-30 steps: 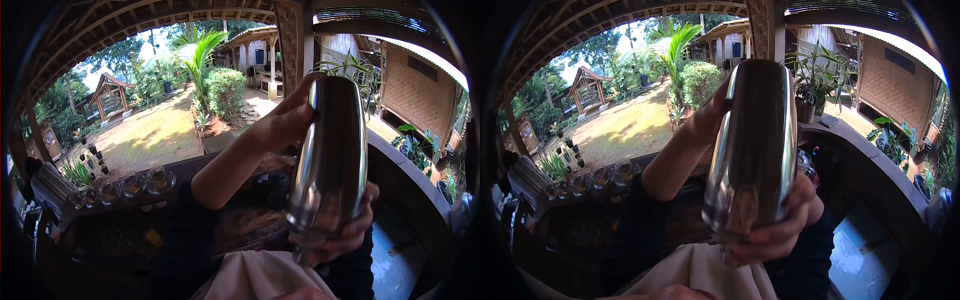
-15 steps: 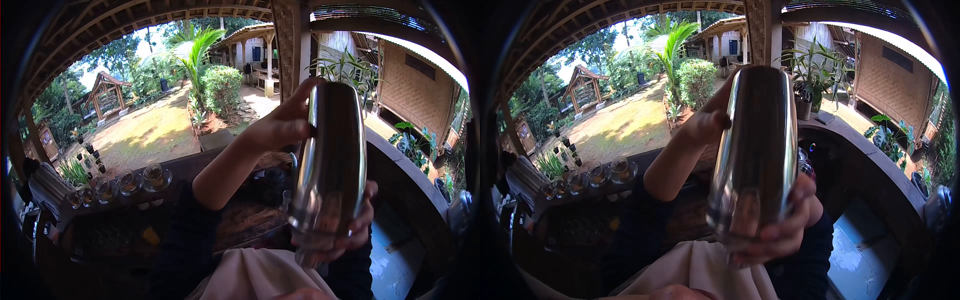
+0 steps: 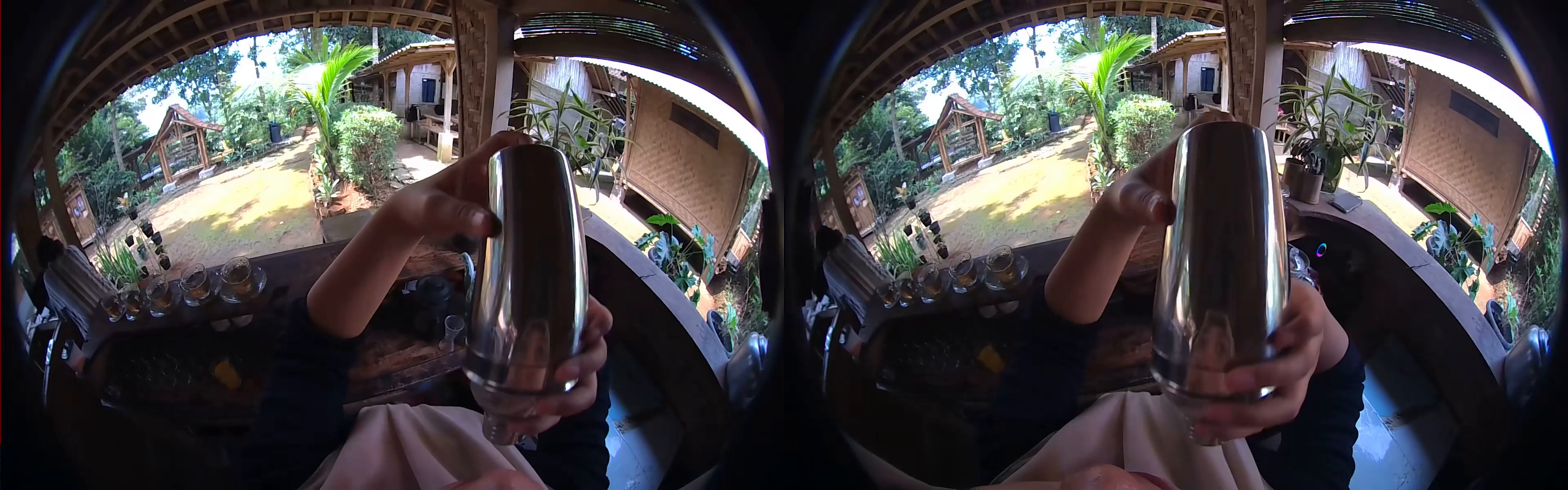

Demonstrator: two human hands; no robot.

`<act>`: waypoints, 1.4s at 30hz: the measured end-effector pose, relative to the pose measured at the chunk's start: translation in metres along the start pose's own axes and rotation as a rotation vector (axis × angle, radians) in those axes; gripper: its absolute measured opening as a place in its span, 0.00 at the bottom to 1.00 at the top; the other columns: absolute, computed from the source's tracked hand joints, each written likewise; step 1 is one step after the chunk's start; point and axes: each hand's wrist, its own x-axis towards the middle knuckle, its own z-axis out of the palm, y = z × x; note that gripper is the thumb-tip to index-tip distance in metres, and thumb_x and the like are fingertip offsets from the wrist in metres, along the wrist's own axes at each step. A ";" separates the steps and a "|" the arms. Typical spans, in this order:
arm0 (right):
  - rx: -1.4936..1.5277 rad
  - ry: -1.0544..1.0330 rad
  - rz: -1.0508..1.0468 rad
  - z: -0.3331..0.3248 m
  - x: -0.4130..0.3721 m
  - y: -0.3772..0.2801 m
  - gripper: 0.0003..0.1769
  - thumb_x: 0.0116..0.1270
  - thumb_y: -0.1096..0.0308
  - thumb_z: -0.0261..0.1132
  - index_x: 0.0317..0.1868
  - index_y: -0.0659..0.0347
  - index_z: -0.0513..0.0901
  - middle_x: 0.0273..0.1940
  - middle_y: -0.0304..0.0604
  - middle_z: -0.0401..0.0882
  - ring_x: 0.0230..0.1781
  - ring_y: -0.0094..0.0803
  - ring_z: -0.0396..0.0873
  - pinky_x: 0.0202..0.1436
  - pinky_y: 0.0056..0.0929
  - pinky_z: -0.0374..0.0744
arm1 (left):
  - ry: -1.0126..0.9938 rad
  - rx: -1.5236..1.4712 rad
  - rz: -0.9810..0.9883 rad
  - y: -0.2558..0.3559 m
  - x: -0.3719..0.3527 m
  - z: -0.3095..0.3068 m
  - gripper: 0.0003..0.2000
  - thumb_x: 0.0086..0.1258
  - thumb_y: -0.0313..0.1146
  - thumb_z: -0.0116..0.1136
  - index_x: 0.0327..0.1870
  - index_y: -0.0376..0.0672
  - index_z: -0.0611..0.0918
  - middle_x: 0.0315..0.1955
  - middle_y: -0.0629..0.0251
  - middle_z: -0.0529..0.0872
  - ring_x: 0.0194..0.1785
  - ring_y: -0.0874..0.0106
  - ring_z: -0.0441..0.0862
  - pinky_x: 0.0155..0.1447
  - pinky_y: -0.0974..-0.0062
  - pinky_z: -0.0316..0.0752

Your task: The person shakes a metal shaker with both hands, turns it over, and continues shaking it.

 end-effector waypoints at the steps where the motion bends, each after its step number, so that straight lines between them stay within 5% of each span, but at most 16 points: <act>1: -0.035 0.217 -0.052 0.006 -0.002 0.005 0.19 0.63 0.52 0.66 0.53 0.25 0.71 0.55 0.29 0.70 0.56 0.46 0.73 0.60 0.43 0.70 | 0.103 0.052 -0.027 -0.009 0.000 -0.010 0.31 0.71 0.42 0.55 0.71 0.45 0.59 0.63 0.55 0.71 0.61 0.65 0.75 0.60 0.64 0.75; 5: -0.164 -0.276 0.679 -0.035 -0.031 0.061 0.30 0.59 0.59 0.70 0.59 0.60 0.70 0.59 0.54 0.69 0.58 0.49 0.73 0.59 0.40 0.73 | 0.926 -0.270 -0.554 -0.027 0.000 -0.047 0.27 0.69 0.50 0.51 0.60 0.37 0.71 0.55 0.53 0.77 0.56 0.59 0.79 0.63 0.59 0.73; 6: 0.073 -0.004 1.279 -0.024 -0.034 0.057 0.30 0.59 0.64 0.71 0.58 0.65 0.69 0.58 0.55 0.71 0.58 0.45 0.73 0.61 0.34 0.73 | 0.925 -0.270 -0.557 -0.025 0.004 -0.040 0.27 0.69 0.50 0.51 0.60 0.37 0.71 0.55 0.53 0.77 0.56 0.59 0.79 0.63 0.59 0.73; 8: 0.070 -0.002 1.227 -0.025 -0.023 0.051 0.27 0.59 0.69 0.70 0.57 0.64 0.70 0.58 0.50 0.71 0.57 0.40 0.74 0.61 0.34 0.73 | 1.186 -0.414 -0.613 -0.023 0.005 -0.027 0.25 0.72 0.48 0.46 0.60 0.37 0.71 0.54 0.53 0.79 0.54 0.60 0.80 0.61 0.59 0.75; 10: -0.067 -0.183 0.536 -0.019 0.007 0.035 0.22 0.60 0.73 0.68 0.54 0.62 0.72 0.57 0.43 0.73 0.54 0.35 0.75 0.59 0.32 0.74 | 0.758 0.006 -0.393 -0.005 0.004 0.008 0.28 0.73 0.50 0.49 0.65 0.38 0.67 0.57 0.52 0.77 0.60 0.61 0.76 0.62 0.58 0.73; 11: -0.062 -0.174 0.536 -0.007 0.009 0.023 0.22 0.60 0.73 0.68 0.54 0.62 0.72 0.57 0.43 0.73 0.54 0.35 0.75 0.59 0.32 0.74 | 0.668 -0.160 -0.332 -0.004 0.001 0.013 0.30 0.71 0.47 0.53 0.66 0.36 0.63 0.55 0.52 0.77 0.57 0.63 0.78 0.58 0.62 0.76; 15: 0.164 0.391 -0.408 0.029 0.005 -0.021 0.21 0.49 0.55 0.75 0.46 0.31 0.79 0.55 0.21 0.67 0.59 0.35 0.70 0.73 0.60 0.47 | 0.022 0.135 0.033 0.011 -0.015 0.025 0.35 0.71 0.38 0.57 0.73 0.44 0.51 0.61 0.56 0.72 0.59 0.68 0.75 0.59 0.66 0.72; 17: 0.003 0.176 -0.023 0.038 -0.005 -0.023 0.26 0.48 0.47 0.75 0.49 0.30 0.77 0.56 0.24 0.64 0.59 0.39 0.70 0.71 0.57 0.52 | 0.278 -0.055 -0.094 0.015 -0.031 0.017 0.31 0.71 0.41 0.55 0.70 0.41 0.56 0.60 0.55 0.73 0.60 0.65 0.75 0.61 0.64 0.72; 18: -0.127 -0.056 0.131 0.034 0.002 -0.004 0.23 0.60 0.54 0.69 0.52 0.50 0.74 0.57 0.40 0.72 0.56 0.31 0.74 0.64 0.35 0.69 | 0.489 -0.245 -0.185 0.013 -0.042 0.000 0.29 0.72 0.43 0.53 0.68 0.39 0.60 0.58 0.55 0.75 0.60 0.64 0.75 0.62 0.62 0.72; 22: 0.101 0.085 1.435 0.079 -0.061 0.024 0.32 0.47 0.56 0.79 0.51 0.51 0.75 0.57 0.47 0.71 0.57 0.50 0.73 0.58 0.51 0.72 | 1.180 -0.543 -0.445 0.004 -0.105 -0.088 0.24 0.72 0.50 0.48 0.58 0.41 0.75 0.46 0.57 0.84 0.49 0.64 0.83 0.56 0.62 0.79; 28: 0.079 -0.109 0.377 0.108 0.040 -0.037 0.21 0.53 0.63 0.73 0.47 0.54 0.78 0.50 0.41 0.77 0.53 0.37 0.78 0.60 0.37 0.72 | 0.882 -0.367 -0.382 0.104 -0.097 0.041 0.24 0.69 0.45 0.56 0.62 0.45 0.70 0.52 0.58 0.79 0.58 0.63 0.76 0.67 0.55 0.64; 31: 0.263 0.043 0.159 0.138 0.040 -0.051 0.15 0.55 0.63 0.70 0.44 0.49 0.79 0.47 0.37 0.79 0.50 0.29 0.79 0.60 0.41 0.71 | 0.294 -0.130 0.031 0.107 -0.143 0.062 0.40 0.56 0.35 0.72 0.67 0.42 0.60 0.63 0.56 0.68 0.68 0.60 0.65 0.72 0.61 0.53; 33: 0.430 0.183 -0.063 0.157 0.035 -0.061 0.11 0.56 0.64 0.67 0.41 0.44 0.81 0.45 0.32 0.80 0.47 0.20 0.81 0.61 0.45 0.70 | 0.616 -0.243 -0.019 0.120 -0.165 0.069 0.32 0.62 0.41 0.65 0.64 0.39 0.65 0.59 0.53 0.73 0.63 0.61 0.72 0.67 0.60 0.64; 38: 0.442 -0.244 1.210 0.235 -0.009 -0.034 0.32 0.44 0.62 0.78 0.50 0.63 0.79 0.52 0.52 0.75 0.52 0.50 0.76 0.53 0.40 0.76 | 1.485 -0.374 -0.093 0.143 -0.203 0.021 0.25 0.74 0.53 0.37 0.55 0.41 0.74 0.48 0.58 0.81 0.49 0.64 0.82 0.55 0.59 0.79; 40: 0.473 -0.133 1.323 0.246 -0.004 -0.046 0.27 0.44 0.63 0.76 0.47 0.62 0.82 0.48 0.50 0.78 0.52 0.43 0.77 0.51 0.40 0.76 | 1.505 -0.357 -0.075 0.149 -0.240 0.022 0.25 0.73 0.54 0.41 0.56 0.41 0.74 0.49 0.57 0.80 0.53 0.65 0.80 0.57 0.59 0.78; 42: 0.521 -0.096 0.887 0.239 0.032 -0.063 0.21 0.48 0.66 0.73 0.46 0.57 0.83 0.49 0.43 0.80 0.51 0.36 0.79 0.56 0.39 0.74 | 1.231 -0.612 -0.042 0.187 -0.228 0.061 0.25 0.72 0.54 0.45 0.57 0.42 0.73 0.51 0.55 0.79 0.56 0.65 0.78 0.59 0.58 0.76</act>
